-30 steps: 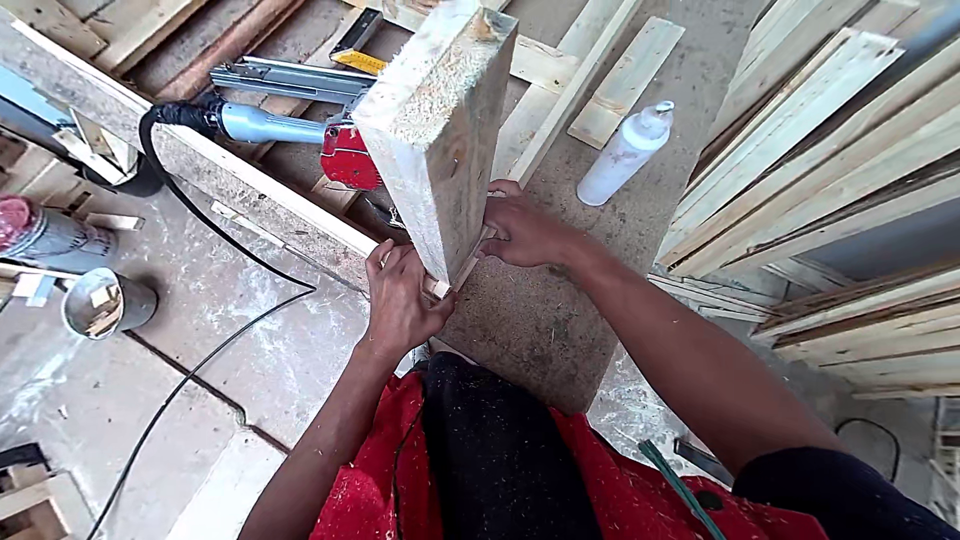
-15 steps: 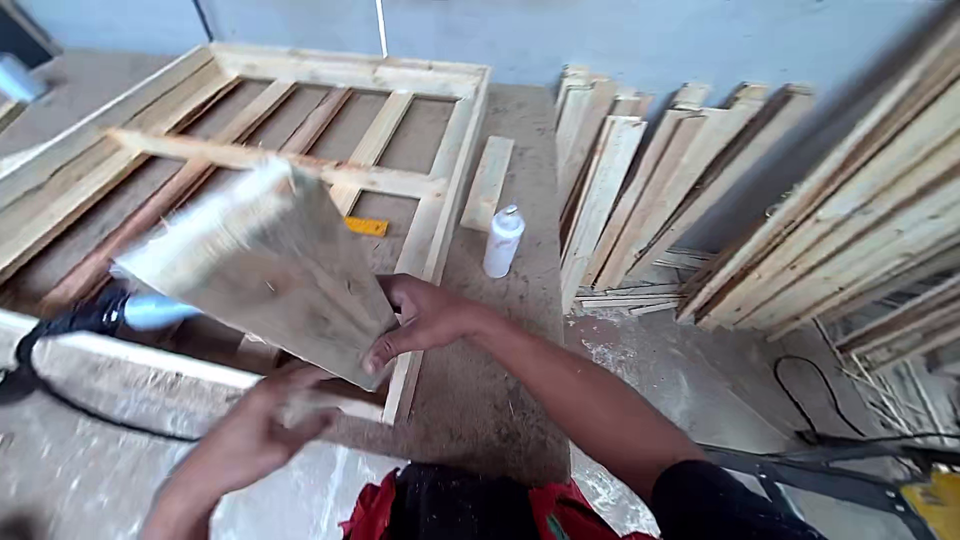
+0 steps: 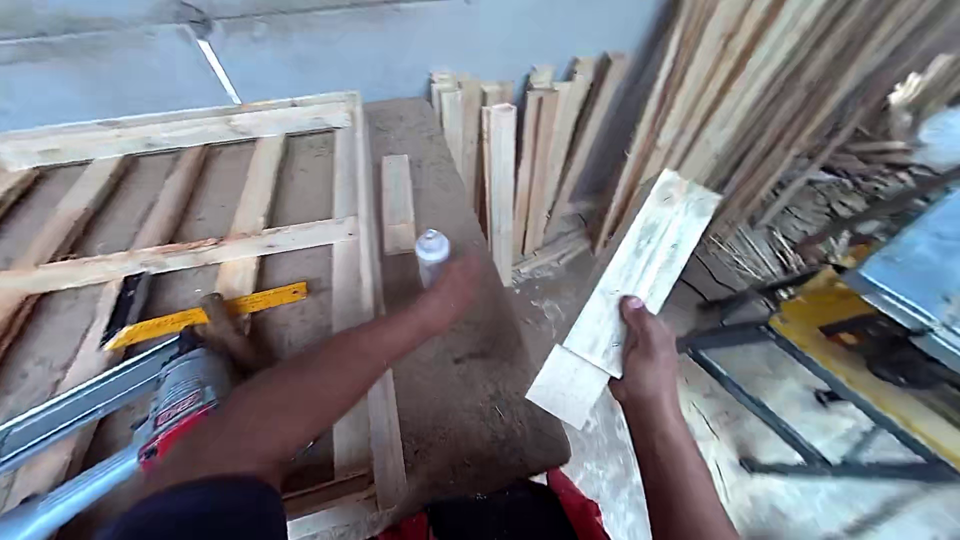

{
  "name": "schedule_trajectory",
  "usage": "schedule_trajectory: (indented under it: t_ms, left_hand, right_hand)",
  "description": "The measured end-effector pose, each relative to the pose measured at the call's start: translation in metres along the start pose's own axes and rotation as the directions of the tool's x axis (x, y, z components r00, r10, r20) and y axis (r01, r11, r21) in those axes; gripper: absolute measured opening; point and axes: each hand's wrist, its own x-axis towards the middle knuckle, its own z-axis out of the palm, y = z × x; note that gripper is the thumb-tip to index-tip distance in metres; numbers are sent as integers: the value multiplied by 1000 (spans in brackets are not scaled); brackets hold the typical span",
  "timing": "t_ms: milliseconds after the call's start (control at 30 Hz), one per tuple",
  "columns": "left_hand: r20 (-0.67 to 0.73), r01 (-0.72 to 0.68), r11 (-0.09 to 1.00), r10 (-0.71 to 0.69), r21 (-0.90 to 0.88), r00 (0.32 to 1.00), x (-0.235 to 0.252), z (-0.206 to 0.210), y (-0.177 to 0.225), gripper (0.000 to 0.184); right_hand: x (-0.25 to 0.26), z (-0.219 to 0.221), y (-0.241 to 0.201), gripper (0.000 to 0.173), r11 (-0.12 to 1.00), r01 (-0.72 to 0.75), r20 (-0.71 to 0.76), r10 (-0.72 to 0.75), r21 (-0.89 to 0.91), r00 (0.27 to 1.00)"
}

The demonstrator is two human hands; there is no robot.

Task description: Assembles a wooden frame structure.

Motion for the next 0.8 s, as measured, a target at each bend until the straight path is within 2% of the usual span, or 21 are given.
schedule_trajectory:
  t_ms: [33, 100, 133, 200, 233, 267, 333, 400, 433, 500, 567, 667, 800]
  left_hand:
    - [95, 53, 997, -58, 53, 994, 6, 4, -11, 42]
    - [230, 59, 966, -119, 252, 966, 21, -2, -37, 31]
    - [255, 60, 975, -115, 215, 960, 25, -9, -52, 30]
    - [181, 116, 992, -105, -51, 978, 18, -25, -75, 47]
    - [110, 150, 955, -126, -256, 986, 8, -38, -79, 54]
    - [50, 169, 851, -166, -497, 985, -7, -55, -76, 62]
    - [-76, 85, 554, -261, -828, 962, -48, -88, -54, 68]
    - [-222, -91, 339, -373, -936, 901, -92, -105, -26, 72]
    - [-281, -164, 289, -434, -943, 856, -112, -106, -10, 76]
    - [-353, -236, 271, -569, -933, 742, -143, -99, 27, 80]
    - [-335, -233, 240, -685, -942, 647, -159, -87, 64, 73]
    - [-250, -220, 148, -784, -964, 568, -170, -76, 107, 62]
    - [-235, -212, 145, -833, -966, 501, -174, -78, 140, 60]
  right_hand:
    - [-11, -14, 9, 32, 999, -38, -63, 40, 23, 997]
    - [-27, -38, 22, 30, 994, -90, -102, 96, 61, 990]
    - [-32, -47, 26, 27, 989, -113, -110, 123, 94, 986]
    - [-40, -60, 34, 23, 967, -182, -118, 204, 177, 972]
    - [-42, -65, 38, 22, 951, -220, -113, 248, 218, 962]
    - [-41, -68, 42, 22, 932, -261, -101, 293, 252, 951]
    - [-37, -73, 49, 26, 889, -353, -48, 382, 293, 923]
    - [-30, -72, 54, 30, 845, -431, 26, 446, 316, 895]
    - [-27, -69, 57, 31, 825, -462, 62, 469, 326, 881]
    - [-21, -59, 60, 34, 800, -510, 125, 498, 315, 858]
    - [-17, -45, 59, 36, 794, -538, 156, 515, 284, 843]
    - [-16, -29, 53, 38, 793, -563, 210, 524, 231, 825]
    - [-17, -25, 46, 40, 797, -559, 320, 480, 231, 817]
